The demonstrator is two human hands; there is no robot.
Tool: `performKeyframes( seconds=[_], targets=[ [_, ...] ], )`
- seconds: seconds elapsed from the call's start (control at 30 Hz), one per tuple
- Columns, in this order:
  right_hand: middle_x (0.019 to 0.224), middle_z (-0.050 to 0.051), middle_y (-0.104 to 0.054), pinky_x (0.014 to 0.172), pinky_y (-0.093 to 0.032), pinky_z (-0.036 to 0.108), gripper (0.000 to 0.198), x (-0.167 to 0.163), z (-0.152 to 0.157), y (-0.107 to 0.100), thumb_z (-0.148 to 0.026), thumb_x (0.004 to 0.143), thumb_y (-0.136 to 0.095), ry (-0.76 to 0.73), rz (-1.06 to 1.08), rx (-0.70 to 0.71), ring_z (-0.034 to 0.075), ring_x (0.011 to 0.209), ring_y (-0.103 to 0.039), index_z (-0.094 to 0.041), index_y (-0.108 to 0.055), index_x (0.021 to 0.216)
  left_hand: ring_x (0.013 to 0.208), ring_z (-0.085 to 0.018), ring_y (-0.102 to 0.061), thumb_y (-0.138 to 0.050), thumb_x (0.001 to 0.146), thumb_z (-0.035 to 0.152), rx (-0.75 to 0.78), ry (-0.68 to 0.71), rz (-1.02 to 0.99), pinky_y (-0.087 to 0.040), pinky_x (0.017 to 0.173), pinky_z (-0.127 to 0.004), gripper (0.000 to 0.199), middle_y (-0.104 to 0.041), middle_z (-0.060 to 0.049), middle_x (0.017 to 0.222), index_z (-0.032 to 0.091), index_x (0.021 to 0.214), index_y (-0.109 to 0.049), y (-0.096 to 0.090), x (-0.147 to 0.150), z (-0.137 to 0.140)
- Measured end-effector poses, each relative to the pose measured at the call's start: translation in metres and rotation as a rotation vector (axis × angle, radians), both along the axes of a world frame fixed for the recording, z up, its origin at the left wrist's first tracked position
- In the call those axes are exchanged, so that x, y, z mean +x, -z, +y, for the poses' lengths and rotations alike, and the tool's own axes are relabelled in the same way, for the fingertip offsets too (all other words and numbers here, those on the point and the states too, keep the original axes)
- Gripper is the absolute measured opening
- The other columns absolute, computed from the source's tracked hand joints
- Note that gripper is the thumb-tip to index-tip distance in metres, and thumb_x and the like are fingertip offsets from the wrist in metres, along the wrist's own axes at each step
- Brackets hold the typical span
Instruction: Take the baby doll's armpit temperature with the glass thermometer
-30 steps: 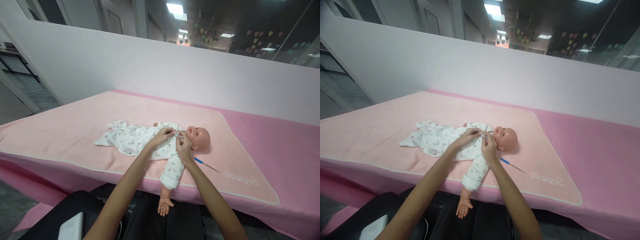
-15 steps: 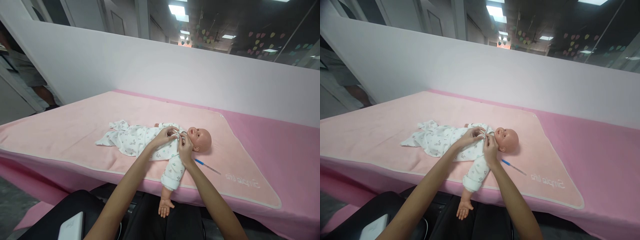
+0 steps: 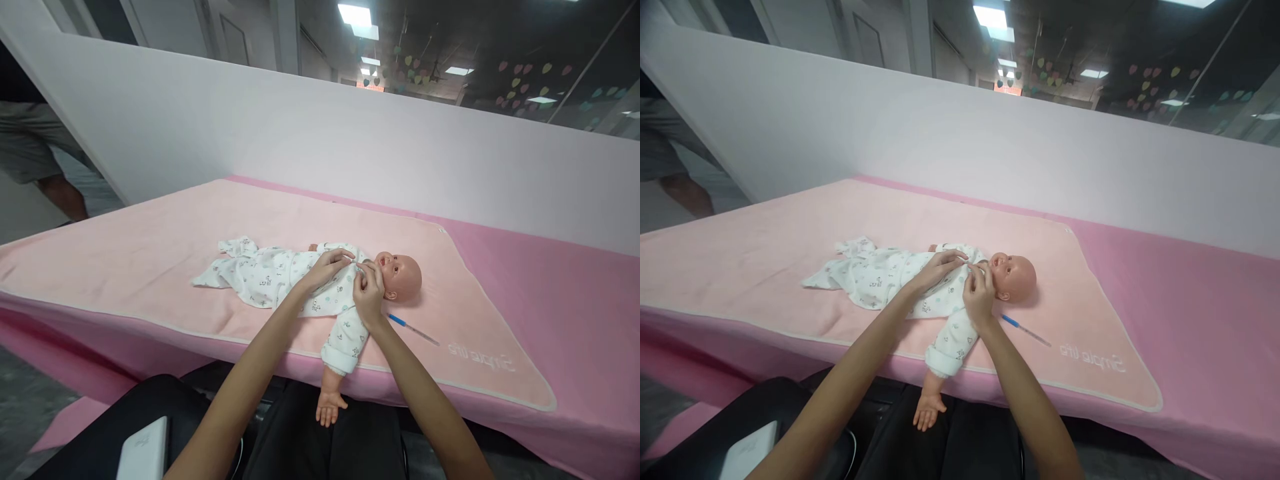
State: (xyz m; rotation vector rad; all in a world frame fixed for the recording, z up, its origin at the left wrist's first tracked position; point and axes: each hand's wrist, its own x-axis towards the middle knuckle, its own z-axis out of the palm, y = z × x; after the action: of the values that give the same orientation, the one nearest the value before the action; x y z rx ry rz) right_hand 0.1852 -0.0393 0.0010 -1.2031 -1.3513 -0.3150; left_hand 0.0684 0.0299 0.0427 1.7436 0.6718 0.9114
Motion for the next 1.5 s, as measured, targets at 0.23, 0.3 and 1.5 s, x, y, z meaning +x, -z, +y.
performKeyframes(
  seconds=[0.23, 0.3, 1.5],
  targets=[
    [0.083, 0.007, -0.058, 0.053, -0.046, 0.019, 0.019, 0.000, -0.002, 0.002, -0.017, 0.084, -0.044, 0.032, -0.227, 0.035, 0.011, 0.070, -0.058, -0.018, -0.064, 0.086, 0.056, -0.009, -0.045, -0.053, 0.076, 0.037, -0.006, -0.052, 0.007, -0.036, 0.054, -0.021, 0.029, -0.058, 0.000, 0.069, 0.016, 0.095, -0.057, -0.001, -0.016, -0.003],
    [0.082, 0.007, -0.058, 0.052, -0.045, 0.018, 0.018, 0.000, -0.003, 0.000, -0.018, 0.085, -0.045, 0.027, -0.277, 0.037, 0.010, 0.069, -0.058, -0.017, -0.064, 0.087, 0.055, -0.009, -0.045, -0.052, 0.078, 0.037, 0.088, -0.087, 0.047, -0.036, 0.054, -0.022, 0.027, -0.056, 0.001, 0.065, 0.015, 0.092, -0.058, 0.000, -0.020, -0.008],
    [0.085, 0.005, -0.059, 0.057, -0.040, 0.020, 0.019, -0.006, -0.005, -0.001, -0.022, 0.088, -0.041, -0.032, -0.388, -0.132, 0.010, 0.069, -0.055, -0.017, -0.058, 0.082, 0.080, -0.016, -0.054, -0.043, 0.083, 0.023, 0.948, -0.405, 0.335, -0.040, 0.073, -0.031, 0.016, -0.062, -0.005, 0.089, 0.018, 0.092, -0.056, 0.029, -0.030, -0.035]
  ],
)
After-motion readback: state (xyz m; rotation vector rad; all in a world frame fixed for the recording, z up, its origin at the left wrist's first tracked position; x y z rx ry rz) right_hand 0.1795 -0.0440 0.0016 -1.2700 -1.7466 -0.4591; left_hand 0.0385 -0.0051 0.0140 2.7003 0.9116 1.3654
